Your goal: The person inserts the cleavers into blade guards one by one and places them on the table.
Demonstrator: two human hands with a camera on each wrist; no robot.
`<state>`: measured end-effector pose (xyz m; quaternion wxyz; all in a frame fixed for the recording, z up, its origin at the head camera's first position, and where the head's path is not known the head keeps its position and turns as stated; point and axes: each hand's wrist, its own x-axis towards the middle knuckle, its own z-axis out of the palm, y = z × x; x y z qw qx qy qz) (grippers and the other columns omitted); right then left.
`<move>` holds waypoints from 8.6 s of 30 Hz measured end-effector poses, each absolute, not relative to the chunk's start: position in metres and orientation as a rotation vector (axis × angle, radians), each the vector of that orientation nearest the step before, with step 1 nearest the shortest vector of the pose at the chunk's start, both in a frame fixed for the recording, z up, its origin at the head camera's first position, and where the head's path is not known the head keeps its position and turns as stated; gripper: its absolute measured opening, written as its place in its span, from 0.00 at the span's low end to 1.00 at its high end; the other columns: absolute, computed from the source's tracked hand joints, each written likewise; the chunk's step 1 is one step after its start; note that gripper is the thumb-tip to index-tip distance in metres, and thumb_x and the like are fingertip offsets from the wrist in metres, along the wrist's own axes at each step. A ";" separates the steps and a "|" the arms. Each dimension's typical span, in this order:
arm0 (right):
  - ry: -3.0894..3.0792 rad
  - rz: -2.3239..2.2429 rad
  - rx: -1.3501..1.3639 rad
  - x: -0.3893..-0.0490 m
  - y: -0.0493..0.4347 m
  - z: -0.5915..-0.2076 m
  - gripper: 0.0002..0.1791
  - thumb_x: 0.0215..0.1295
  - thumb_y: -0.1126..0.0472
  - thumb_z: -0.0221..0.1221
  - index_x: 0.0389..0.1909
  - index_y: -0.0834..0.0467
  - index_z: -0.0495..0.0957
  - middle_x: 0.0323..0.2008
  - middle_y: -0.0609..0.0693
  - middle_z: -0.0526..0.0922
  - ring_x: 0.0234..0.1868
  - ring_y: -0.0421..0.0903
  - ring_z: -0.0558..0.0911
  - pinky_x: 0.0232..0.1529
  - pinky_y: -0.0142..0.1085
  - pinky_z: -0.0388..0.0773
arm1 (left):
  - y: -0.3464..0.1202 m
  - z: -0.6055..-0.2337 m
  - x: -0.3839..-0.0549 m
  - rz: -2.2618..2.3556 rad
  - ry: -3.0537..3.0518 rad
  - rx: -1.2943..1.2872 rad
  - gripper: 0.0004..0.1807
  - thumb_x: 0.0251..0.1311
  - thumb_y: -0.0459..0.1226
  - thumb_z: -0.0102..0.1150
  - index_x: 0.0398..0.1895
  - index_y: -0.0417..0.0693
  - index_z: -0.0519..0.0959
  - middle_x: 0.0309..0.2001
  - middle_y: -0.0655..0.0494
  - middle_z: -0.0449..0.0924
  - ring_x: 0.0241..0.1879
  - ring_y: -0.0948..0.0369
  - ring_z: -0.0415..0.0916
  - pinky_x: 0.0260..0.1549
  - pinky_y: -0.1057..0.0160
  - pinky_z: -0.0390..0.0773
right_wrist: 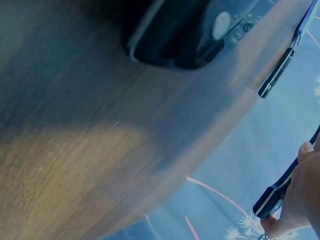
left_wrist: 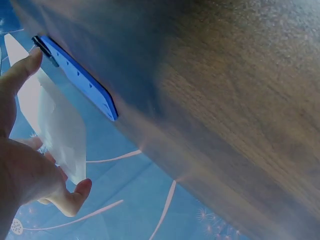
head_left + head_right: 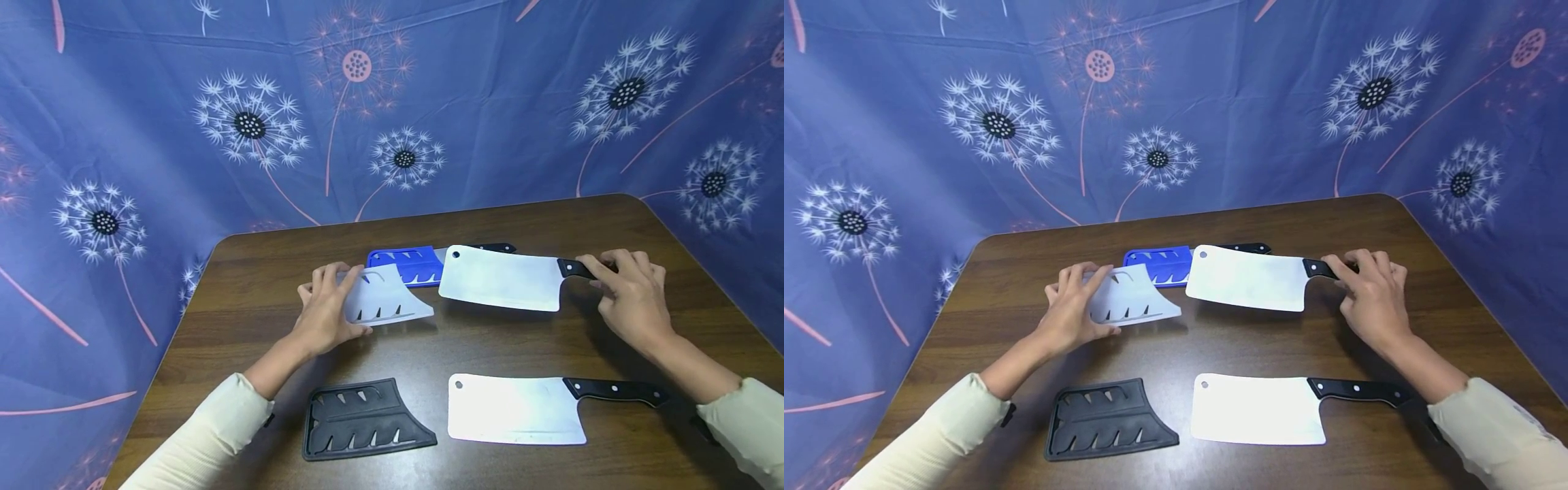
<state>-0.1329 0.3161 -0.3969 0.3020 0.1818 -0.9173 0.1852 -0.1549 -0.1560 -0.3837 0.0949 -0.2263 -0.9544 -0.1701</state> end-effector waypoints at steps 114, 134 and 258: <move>-2.343 0.338 0.671 -0.122 0.291 -0.388 0.43 0.28 0.86 0.55 0.53 0.57 0.75 0.44 0.66 0.71 0.43 0.67 0.66 0.43 0.64 0.57 | -0.138 -0.373 -0.151 -0.320 -2.666 -0.724 0.56 0.22 0.48 0.80 0.65 0.51 0.66 0.59 0.43 0.63 0.58 0.42 0.59 0.40 0.37 0.63; -2.357 0.311 0.741 -0.130 0.247 -0.391 0.42 0.27 0.89 0.57 0.51 0.60 0.77 0.41 0.64 0.72 0.40 0.62 0.67 0.40 0.61 0.61 | -0.112 -0.373 -0.149 -0.197 -2.609 -0.795 0.57 0.17 0.49 0.79 0.63 0.48 0.67 0.58 0.43 0.66 0.58 0.42 0.61 0.40 0.34 0.63; -2.988 0.359 0.694 -0.138 0.191 -0.421 0.26 0.50 0.75 0.67 0.53 0.60 0.81 0.43 0.58 0.79 0.43 0.53 0.74 0.45 0.59 0.71 | -0.076 -0.399 -0.145 -0.266 -3.344 -0.736 0.59 0.27 0.56 0.81 0.69 0.52 0.65 0.60 0.49 0.63 0.56 0.51 0.60 0.45 0.47 0.66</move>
